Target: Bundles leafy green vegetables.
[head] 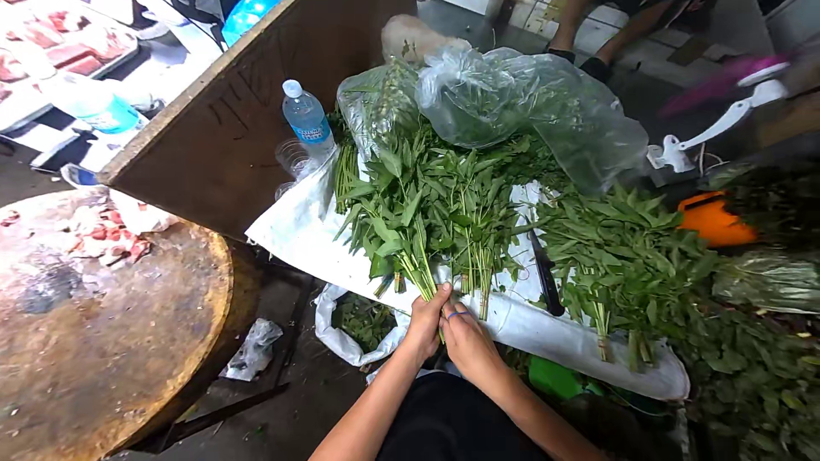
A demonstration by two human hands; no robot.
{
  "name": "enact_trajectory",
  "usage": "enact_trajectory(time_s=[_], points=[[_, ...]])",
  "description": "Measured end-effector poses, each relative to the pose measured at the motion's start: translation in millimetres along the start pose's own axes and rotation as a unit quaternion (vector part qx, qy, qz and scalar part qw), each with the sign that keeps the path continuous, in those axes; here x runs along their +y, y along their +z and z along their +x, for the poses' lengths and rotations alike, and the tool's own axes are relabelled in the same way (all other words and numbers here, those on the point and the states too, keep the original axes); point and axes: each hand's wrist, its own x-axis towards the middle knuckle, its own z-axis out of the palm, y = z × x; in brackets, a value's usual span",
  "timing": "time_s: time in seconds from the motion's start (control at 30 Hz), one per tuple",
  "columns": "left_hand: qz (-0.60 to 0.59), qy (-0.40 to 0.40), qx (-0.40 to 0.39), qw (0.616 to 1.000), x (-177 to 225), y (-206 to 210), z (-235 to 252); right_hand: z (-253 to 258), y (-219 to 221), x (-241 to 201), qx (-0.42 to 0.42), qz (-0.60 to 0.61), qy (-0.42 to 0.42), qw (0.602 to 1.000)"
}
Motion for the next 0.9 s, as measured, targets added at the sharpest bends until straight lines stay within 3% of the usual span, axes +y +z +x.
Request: enact_trajectory(time_s=[0.13, 0.23, 0.37, 0.5, 0.57, 0.63, 0.73, 0.9], points=[[0.007, -0.015, 0.023, 1.000, 2.6, -1.7, 1.9, -8.6, 12.0, -0.8, 0.016, -0.027, -0.033, 0.999], [0.016, -0.027, 0.024, 0.999, 8.3, -5.0, 2.0, -11.4, 23.3, 11.5, 0.072, 0.056, -0.090, 0.992], [-0.013, -0.007, -0.059, 0.998, 13.0, -13.9, -0.2, -10.3, 32.4, 26.2, 0.152, 0.196, -0.171, 0.954], [-0.051, -0.002, -0.192, 0.980, 18.4, -27.8, -10.2, -0.7, 6.7, 10.5, 0.173, 0.365, -0.126, 0.906], [-0.064, -0.008, -0.239, 0.969, 20.5, -34.9, -14.8, 10.9, -10.2, -1.4, 0.159, 0.346, -0.098, 0.920], [-0.049, -0.002, -0.252, 0.966, 23.1, -38.8, -19.6, 23.5, -18.9, -8.2, 0.148, 0.285, -0.110, 0.941], [0.006, 0.025, -0.263, 0.965, 29.8, -42.3, -25.4, 30.1, -24.6, -19.0, 0.141, 0.267, -0.150, 0.941], [0.043, 0.087, -0.239, 0.966, 34.6, -45.6, -35.2, 22.8, -29.4, -29.5, 0.145, 0.384, -0.130, 0.903]])
